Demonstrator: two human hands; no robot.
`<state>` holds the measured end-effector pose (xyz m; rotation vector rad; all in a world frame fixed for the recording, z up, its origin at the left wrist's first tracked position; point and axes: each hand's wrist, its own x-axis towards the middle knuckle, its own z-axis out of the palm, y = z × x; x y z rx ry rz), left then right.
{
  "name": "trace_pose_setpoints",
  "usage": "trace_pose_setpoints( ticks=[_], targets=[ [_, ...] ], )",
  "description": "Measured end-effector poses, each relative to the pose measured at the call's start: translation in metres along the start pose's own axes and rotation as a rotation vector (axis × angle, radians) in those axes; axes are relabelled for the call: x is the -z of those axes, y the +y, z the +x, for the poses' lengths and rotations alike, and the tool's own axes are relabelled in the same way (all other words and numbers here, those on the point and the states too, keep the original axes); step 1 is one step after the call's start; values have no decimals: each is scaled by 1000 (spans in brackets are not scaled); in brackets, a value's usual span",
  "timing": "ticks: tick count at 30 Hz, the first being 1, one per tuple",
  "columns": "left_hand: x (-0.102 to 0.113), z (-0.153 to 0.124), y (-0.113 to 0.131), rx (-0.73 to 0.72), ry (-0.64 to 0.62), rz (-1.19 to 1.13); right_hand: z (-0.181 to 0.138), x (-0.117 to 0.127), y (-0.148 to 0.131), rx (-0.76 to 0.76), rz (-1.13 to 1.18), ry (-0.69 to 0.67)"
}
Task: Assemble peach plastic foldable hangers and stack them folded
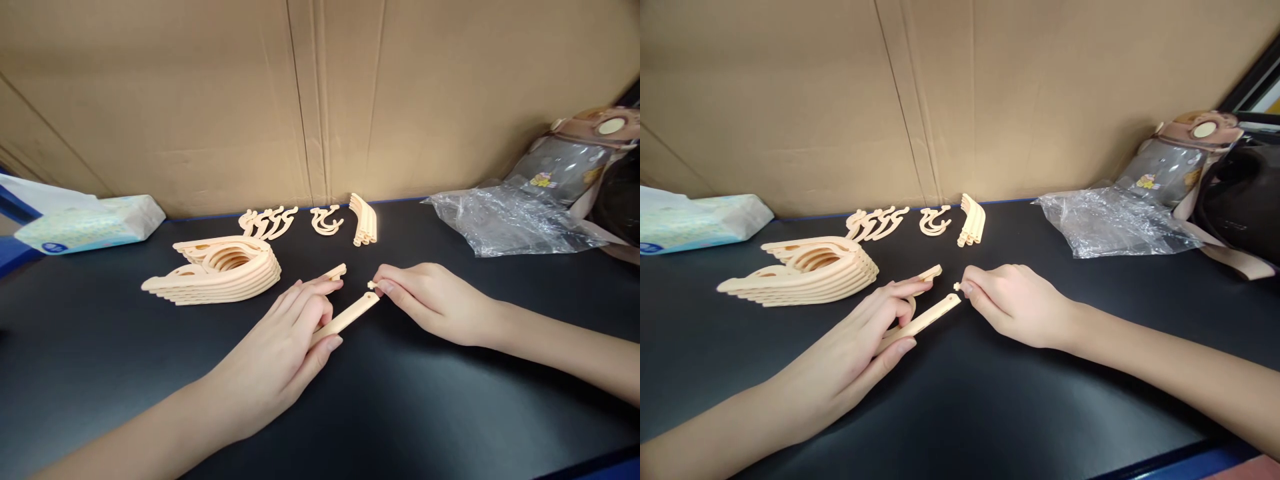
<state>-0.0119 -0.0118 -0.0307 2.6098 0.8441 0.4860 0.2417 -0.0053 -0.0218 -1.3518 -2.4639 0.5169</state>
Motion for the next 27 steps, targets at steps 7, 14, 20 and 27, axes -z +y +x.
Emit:
trace_pose_setpoints(
  ticks=[7, 14, 20, 27],
  targets=[
    [-2, 0, -2, -20, 2, 47, -1, 1, -3, 3, 118, -17],
    [-2, -1, -1, -48, 31, 63, -2, 1, -8, 17, 110, 3],
    [-3, 0, -2, -57, 33, 73, -2, 1, -13, 14, 112, 24],
    [-3, 0, -1, -70, 48, 73, -1, 1, -11, 59, 168, -8]
  ],
)
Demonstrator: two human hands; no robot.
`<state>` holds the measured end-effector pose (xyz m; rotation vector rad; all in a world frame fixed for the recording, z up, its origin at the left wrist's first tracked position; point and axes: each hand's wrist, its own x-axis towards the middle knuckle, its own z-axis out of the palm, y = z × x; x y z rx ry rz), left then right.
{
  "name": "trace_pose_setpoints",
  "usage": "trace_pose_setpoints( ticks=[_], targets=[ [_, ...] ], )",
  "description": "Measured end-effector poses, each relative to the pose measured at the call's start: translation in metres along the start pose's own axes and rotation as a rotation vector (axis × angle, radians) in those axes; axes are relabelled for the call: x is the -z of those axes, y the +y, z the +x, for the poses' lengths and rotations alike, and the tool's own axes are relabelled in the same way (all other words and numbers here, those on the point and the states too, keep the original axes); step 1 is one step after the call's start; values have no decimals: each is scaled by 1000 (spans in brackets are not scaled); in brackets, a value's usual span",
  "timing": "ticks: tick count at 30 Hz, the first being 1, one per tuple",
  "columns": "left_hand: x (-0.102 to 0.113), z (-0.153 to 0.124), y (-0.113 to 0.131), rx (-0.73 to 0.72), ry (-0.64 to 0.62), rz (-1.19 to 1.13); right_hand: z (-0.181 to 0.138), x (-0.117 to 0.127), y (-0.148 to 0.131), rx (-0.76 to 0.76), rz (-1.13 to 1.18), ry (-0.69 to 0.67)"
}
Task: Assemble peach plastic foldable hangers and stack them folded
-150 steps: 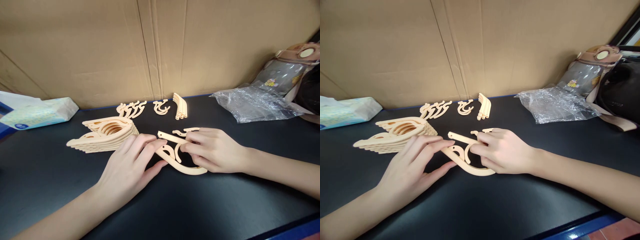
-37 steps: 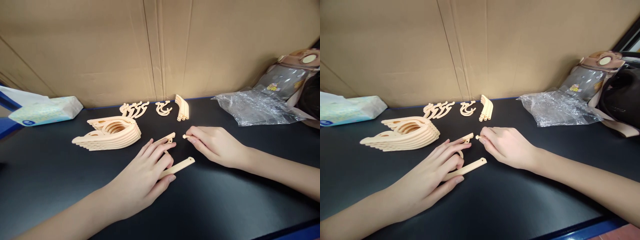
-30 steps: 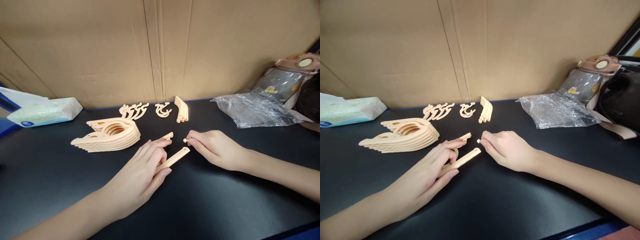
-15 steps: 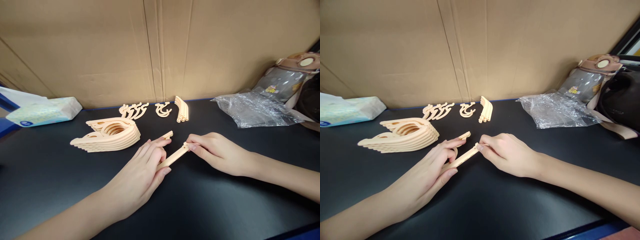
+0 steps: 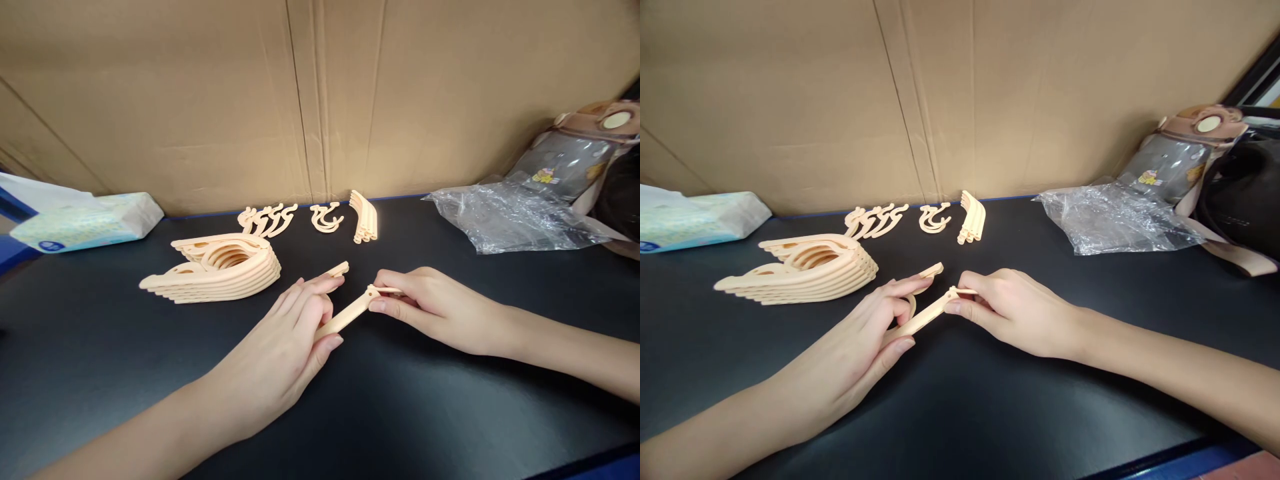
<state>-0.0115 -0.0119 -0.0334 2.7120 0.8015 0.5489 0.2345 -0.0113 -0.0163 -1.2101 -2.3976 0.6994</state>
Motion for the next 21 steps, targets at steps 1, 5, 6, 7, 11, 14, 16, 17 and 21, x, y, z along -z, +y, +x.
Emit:
trace_pose_setpoints(
  ticks=[1, 5, 6, 7, 11, 14, 16, 17, 21],
  targets=[
    [0, 0, 0, -5, -5, 3, 0, 0, 1, 6, -13, -7],
    [2, 0, 1, -45, -35, 79, -2, -1, 5, 37, -145, -26],
    [2, 0, 1, -60, -41, 108, -2, -1, 6, 52, -190, -23],
    [3, 0, 1, -74, -44, 132, -3, -1, 7, 70, -236, -15],
    [3, 0, 0, -86, -33, 136, -3, -2, 10, 153, -382, 34],
    [3, 0, 0, -88, -30, 119, -3, -2, 10, 196, -442, 60],
    [3, 0, 0, -96, -27, 113, -3, -2, 10, 213, -466, 66],
    [3, 0, 0, -99, -23, 112, -3, -2, 10, 218, -474, 67],
    [3, -1, -1, -112, -12, 110, -3, -1, 11, 232, -492, 74]
  ],
)
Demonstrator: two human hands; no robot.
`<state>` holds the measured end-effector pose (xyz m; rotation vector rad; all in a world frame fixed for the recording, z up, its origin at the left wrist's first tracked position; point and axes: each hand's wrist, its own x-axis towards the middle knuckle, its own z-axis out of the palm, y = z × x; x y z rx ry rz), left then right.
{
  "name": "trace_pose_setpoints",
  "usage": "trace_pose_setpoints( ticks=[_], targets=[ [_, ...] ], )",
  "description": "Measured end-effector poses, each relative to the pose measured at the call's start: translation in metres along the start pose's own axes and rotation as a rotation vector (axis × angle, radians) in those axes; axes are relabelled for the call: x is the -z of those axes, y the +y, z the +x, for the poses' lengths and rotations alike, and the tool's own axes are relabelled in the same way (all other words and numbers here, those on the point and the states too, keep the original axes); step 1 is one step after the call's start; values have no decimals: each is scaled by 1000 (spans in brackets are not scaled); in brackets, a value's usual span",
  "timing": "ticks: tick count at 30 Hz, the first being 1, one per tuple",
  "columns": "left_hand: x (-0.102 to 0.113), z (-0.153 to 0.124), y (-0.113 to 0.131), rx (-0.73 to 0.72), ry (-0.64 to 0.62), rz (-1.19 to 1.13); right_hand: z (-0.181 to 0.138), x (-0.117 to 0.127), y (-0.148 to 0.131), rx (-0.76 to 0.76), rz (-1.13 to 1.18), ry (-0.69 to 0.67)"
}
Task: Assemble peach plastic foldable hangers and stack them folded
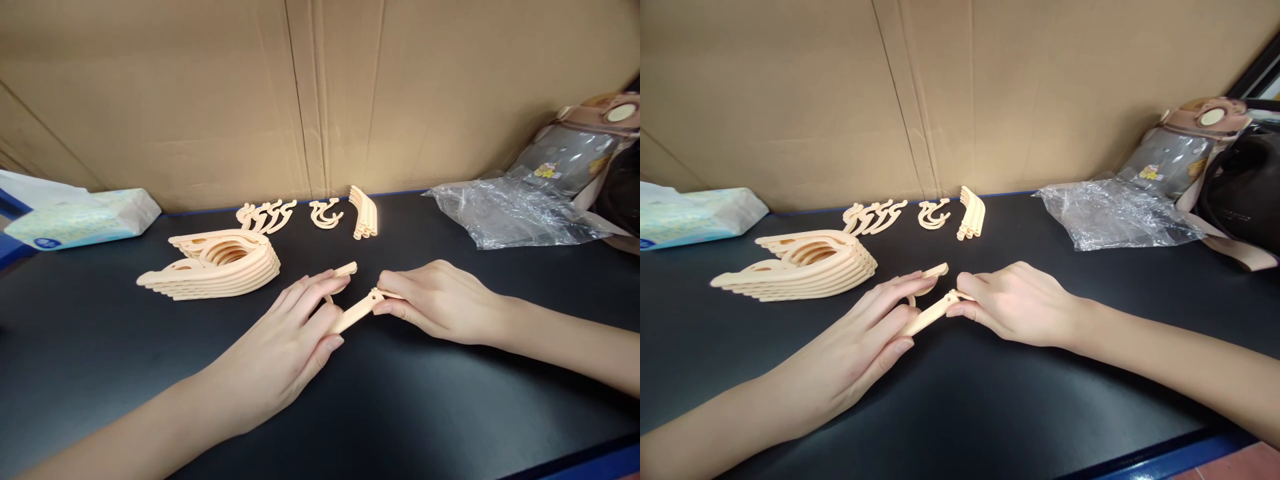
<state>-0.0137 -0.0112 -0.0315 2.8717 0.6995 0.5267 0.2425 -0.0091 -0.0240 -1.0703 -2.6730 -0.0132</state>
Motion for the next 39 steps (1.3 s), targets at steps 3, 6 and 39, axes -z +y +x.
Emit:
trace_pose_setpoints(
  ticks=[3, 6, 39],
  targets=[
    [1, 0, 0, -5, -12, -7, 0, -1, 0, 12, -24, 18],
    [2, 1, -1, -1, -24, -16, -1, -2, -1, 26, -63, 43],
    [4, 2, -3, -31, -73, -69, -1, -1, -1, 245, -441, 254]
  ],
)
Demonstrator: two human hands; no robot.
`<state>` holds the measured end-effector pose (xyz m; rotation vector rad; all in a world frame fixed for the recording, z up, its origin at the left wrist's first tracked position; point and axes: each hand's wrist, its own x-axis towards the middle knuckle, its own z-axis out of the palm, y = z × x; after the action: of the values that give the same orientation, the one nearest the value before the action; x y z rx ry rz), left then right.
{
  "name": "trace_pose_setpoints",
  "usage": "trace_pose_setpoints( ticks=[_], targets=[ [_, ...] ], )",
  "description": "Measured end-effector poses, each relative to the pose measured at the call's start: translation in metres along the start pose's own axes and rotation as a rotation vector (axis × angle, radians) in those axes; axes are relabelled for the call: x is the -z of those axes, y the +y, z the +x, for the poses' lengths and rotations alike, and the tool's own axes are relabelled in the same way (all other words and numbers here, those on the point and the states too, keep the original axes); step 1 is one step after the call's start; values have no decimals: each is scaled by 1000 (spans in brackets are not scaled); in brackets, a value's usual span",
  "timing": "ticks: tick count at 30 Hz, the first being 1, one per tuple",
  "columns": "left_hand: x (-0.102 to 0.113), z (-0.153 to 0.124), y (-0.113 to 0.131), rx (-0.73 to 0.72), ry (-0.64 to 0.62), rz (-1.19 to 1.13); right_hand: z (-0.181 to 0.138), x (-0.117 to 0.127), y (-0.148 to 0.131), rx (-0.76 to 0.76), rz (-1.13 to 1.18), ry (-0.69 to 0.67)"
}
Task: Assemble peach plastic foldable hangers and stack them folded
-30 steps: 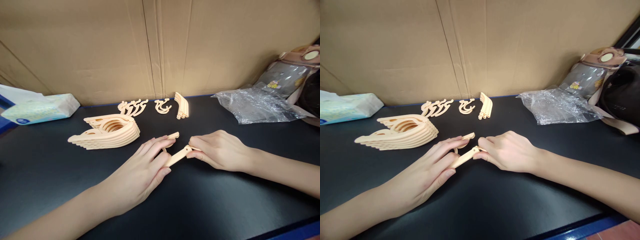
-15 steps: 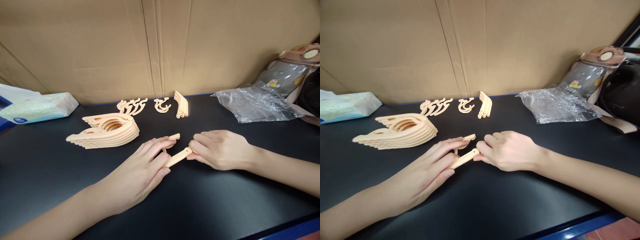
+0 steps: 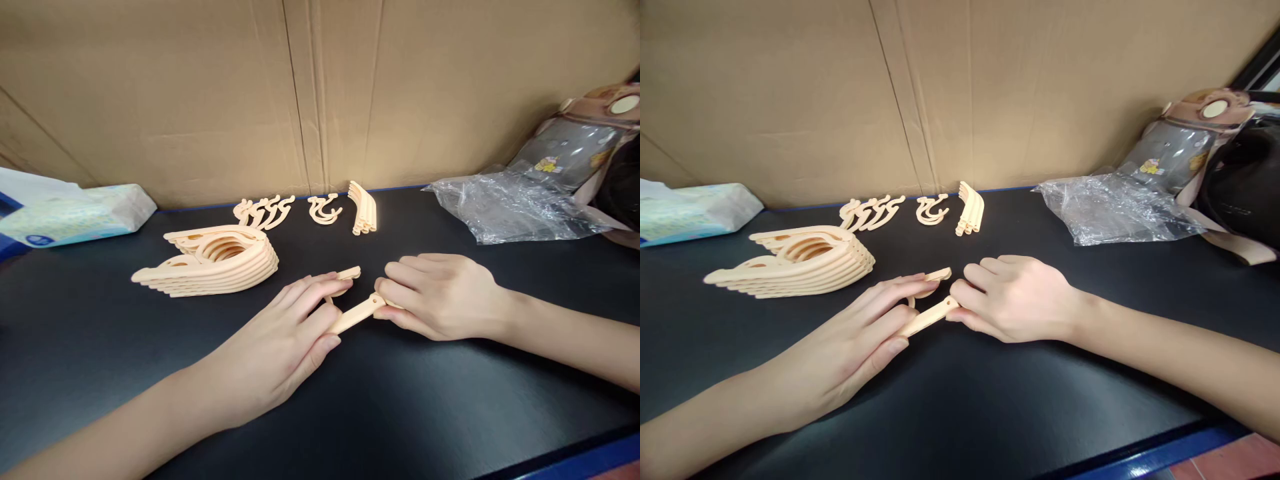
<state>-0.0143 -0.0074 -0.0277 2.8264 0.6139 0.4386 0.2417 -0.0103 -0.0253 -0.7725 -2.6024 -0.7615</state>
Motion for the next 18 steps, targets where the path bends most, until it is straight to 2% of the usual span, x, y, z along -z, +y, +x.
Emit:
trace_pose_setpoints(
  ticks=[18],
  targets=[
    [-1, 0, 0, -22, -24, 64, -2, -1, 2, -120, 320, -74]
  ],
)
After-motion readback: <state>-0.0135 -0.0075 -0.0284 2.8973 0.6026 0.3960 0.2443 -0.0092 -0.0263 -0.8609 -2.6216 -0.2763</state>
